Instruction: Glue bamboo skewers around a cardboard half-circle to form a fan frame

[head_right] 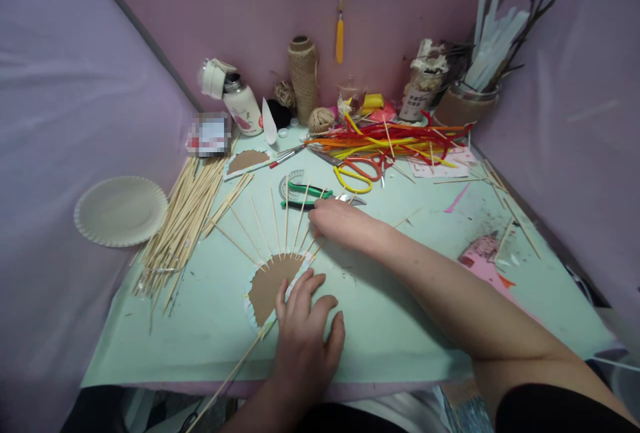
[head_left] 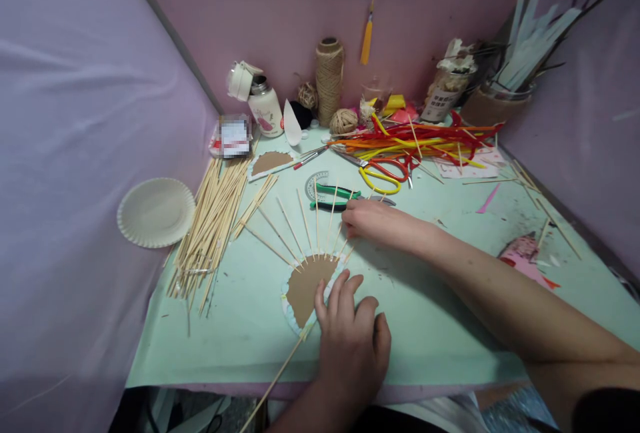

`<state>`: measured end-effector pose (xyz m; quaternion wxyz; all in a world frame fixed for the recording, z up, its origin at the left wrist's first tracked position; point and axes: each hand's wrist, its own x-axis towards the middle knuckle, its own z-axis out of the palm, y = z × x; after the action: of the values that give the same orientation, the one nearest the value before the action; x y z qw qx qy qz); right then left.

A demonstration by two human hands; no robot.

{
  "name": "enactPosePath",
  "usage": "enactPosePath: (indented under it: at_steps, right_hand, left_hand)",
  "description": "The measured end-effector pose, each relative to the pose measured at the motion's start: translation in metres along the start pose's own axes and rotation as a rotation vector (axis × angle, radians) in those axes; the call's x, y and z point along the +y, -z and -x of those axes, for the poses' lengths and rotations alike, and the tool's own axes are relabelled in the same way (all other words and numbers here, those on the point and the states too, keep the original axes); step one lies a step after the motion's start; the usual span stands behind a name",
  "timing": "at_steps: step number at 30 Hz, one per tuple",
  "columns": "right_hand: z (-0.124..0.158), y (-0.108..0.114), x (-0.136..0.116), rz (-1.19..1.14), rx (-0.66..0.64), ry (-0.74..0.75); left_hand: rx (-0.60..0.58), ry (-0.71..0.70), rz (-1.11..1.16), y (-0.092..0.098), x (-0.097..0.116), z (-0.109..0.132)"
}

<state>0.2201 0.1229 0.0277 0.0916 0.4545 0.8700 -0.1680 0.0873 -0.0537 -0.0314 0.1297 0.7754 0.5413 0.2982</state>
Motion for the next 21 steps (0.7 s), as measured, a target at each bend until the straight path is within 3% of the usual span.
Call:
enactPosePath:
  at_steps: [21]
  right_hand:
    - [0.0002,-0.0003,0.0002,0.004,-0.004,-0.004]
  left_hand:
    - [-0.010,-0.021,-0.001,0.0030,0.0006,-0.0032]
